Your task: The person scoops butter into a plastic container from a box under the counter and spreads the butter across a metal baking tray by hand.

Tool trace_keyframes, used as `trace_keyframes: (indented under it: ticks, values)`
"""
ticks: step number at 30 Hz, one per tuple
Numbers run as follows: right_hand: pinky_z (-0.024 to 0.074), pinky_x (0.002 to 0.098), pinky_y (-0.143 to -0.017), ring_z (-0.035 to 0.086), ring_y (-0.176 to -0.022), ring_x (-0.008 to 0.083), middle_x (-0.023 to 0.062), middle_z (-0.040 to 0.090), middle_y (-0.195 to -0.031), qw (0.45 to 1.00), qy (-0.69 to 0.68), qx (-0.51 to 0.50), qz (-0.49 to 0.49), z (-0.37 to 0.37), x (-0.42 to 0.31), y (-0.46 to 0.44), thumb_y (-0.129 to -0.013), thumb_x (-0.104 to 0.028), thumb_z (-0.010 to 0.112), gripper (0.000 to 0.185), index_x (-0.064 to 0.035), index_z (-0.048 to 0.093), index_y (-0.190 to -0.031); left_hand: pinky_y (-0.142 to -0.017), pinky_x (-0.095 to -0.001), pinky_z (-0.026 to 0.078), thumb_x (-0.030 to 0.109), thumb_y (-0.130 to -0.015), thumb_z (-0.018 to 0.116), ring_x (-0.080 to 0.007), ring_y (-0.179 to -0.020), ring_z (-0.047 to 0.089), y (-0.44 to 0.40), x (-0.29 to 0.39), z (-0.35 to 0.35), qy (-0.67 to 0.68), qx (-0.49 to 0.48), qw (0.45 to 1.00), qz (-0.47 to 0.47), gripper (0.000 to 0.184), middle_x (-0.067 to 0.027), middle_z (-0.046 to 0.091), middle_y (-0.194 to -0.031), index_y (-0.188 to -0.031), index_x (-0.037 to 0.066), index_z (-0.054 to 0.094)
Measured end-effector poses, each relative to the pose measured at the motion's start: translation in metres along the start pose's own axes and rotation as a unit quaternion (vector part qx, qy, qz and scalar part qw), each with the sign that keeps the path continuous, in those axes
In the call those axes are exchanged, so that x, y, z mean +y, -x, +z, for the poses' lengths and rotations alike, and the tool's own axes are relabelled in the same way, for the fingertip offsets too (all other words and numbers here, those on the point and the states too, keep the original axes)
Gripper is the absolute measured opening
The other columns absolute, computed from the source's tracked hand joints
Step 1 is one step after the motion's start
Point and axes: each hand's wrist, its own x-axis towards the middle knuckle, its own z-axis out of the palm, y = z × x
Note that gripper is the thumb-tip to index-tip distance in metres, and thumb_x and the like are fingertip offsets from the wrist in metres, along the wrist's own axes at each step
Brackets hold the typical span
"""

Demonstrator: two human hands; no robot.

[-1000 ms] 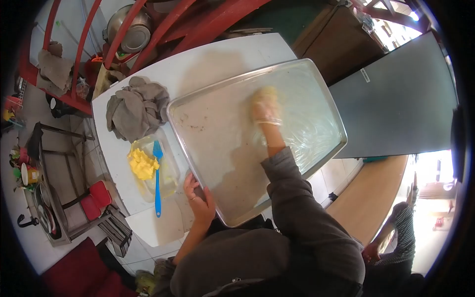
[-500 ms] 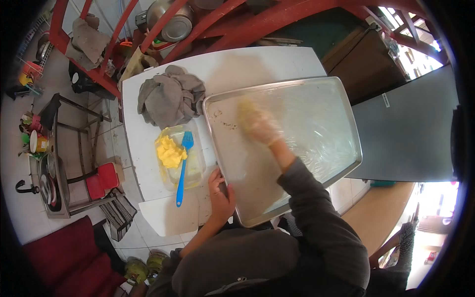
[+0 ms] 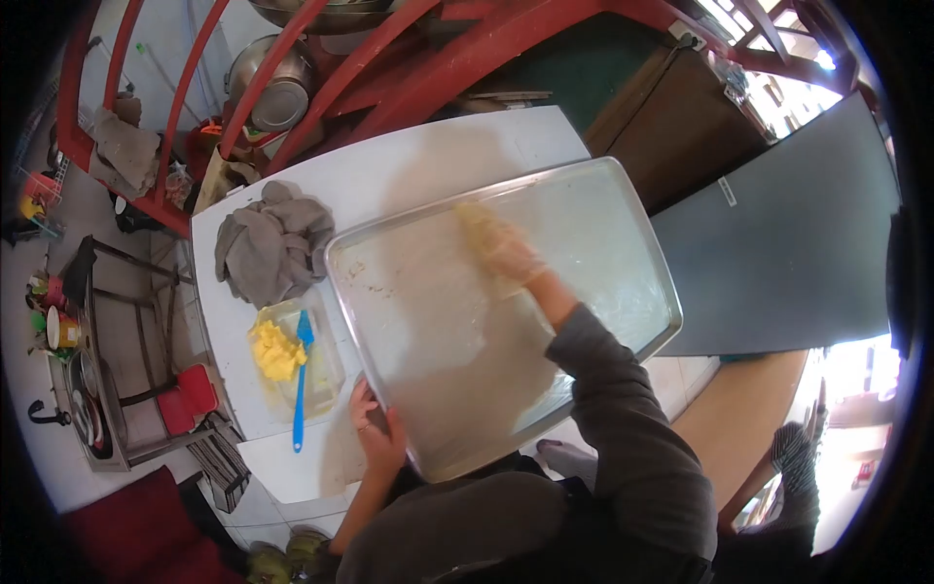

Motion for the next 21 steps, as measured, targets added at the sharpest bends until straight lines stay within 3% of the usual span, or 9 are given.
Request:
trace_keyframes:
  ticks: [3,5,6,9,13,16,18,20,21]
  values:
    - [0.0248,0.0341,-0.104,0.031,-0.126,0.0253,0.0151,0.035,-0.134,0.972,0.221,-0.056,0.06,-0.016,0.1,0.053,-0.085,-0.008,0.04,0.046,0.0005,0.035,-0.129,-0.096,-0.0414,0.032,-0.001,-0.081,0.048,-0.0344,-0.114,0.041,0.005,-0.005,0.005,0.085,0.016,0.995,-0.048,0.027,-0.0265,0.036,-0.123,-0.102,0.003,0.032]
    - [0.0265,0.0328,-0.102,0.037,-0.122,0.0265,0.013,0.034,-0.136,0.956,-0.151,0.032,0.249,-0.037,0.153,0.076,-0.085,-0.019,0.043,0.049,-0.0058,0.035,-0.131,-0.095,-0.0405,0.032,-0.001,-0.081,0.048,-0.032,-0.113,0.042,0.007,-0.001,-0.008,-0.118,-0.109,0.985,-0.057,0.029,-0.0256,0.037,-0.123,-0.104,0.003,0.03]
    - [0.0278,0.034,-0.101,0.038,-0.121,0.0278,0.014,0.037,-0.134,0.947,-0.123,0.042,0.292,-0.041,0.18,0.09,-0.087,-0.025,0.041,0.047,-0.0073,0.037,-0.13,-0.095,-0.04,0.032,-0.001,-0.081,0.047,-0.0307,-0.113,0.043,0.012,0.002,-0.013,-0.217,-0.17,0.959,-0.063,0.03,-0.0252,0.037,-0.123,-0.105,0.003,0.03]
    - [0.0304,0.0373,-0.099,0.04,-0.118,0.0315,0.0165,0.041,-0.129,0.901,0.0,0.028,0.433,-0.059,0.227,0.103,-0.089,-0.035,0.034,0.046,-0.0096,0.041,-0.128,-0.093,-0.0338,0.036,-0.004,-0.08,0.046,-0.0248,-0.107,0.048,0.015,0.008,0.005,0.028,0.013,0.989,-0.148,0.047,-0.0178,0.041,-0.123,-0.12,-0.001,0.022]
    - [0.0346,0.041,-0.094,0.047,-0.109,0.0319,0.0193,0.049,-0.119,0.831,0.053,-0.045,0.552,-0.083,0.185,0.065,-0.088,-0.028,0.034,0.043,-0.0059,0.043,-0.123,-0.091,-0.028,0.037,-0.005,-0.079,0.047,-0.02,-0.105,0.049,0.012,0.015,0.003,0.085,0.012,0.973,-0.213,0.053,-0.0136,0.04,-0.123,-0.126,-0.004,0.023]
    - [0.0244,0.0372,-0.103,0.031,-0.126,0.0275,0.0185,0.034,-0.134,0.869,0.073,0.002,0.49,-0.04,0.166,0.045,-0.089,-0.03,0.031,0.048,-0.0032,0.036,-0.129,-0.086,-0.0265,0.039,-0.006,-0.081,0.046,-0.019,-0.104,0.049,0.02,0.0,-0.001,0.016,-0.025,0.983,-0.18,0.055,-0.0176,0.042,-0.123,-0.125,0.001,0.013]
    - [0.0188,0.035,-0.106,0.024,-0.129,0.024,0.0145,0.027,-0.139,0.87,0.156,-0.1,0.458,-0.023,0.099,0.017,-0.089,-0.025,0.033,0.05,-0.0015,0.029,-0.132,-0.085,-0.0268,0.039,-0.005,-0.081,0.046,-0.0173,-0.102,0.05,0.021,-0.003,-0.011,-0.042,-0.083,0.976,-0.199,0.053,-0.0172,0.044,-0.121,-0.122,0.002,0.014]
    - [0.0166,0.0353,-0.107,0.022,-0.13,0.0234,0.0135,0.025,-0.14,0.929,0.108,0.013,0.355,0.027,0.048,0.015,-0.089,-0.022,0.035,0.05,-0.0029,0.026,-0.134,-0.084,-0.027,0.04,-0.005,-0.081,0.046,-0.017,-0.1,0.05,0.014,0.004,-0.005,-0.02,-0.078,0.978,-0.191,0.05,-0.0174,0.045,-0.119,-0.119,0.003,0.015]
    - [0.0172,0.0358,-0.107,0.023,-0.13,0.023,0.0129,0.024,-0.14,0.93,-0.087,0.069,0.35,0.046,0.008,0.003,-0.09,-0.021,0.034,0.048,-0.0027,0.027,-0.134,-0.086,-0.0275,0.039,-0.005,-0.08,0.046,-0.0179,-0.102,0.05,0.013,0.005,-0.004,0.013,-0.058,0.982,-0.18,0.048,-0.0166,0.044,-0.118,-0.12,0.0,0.02]
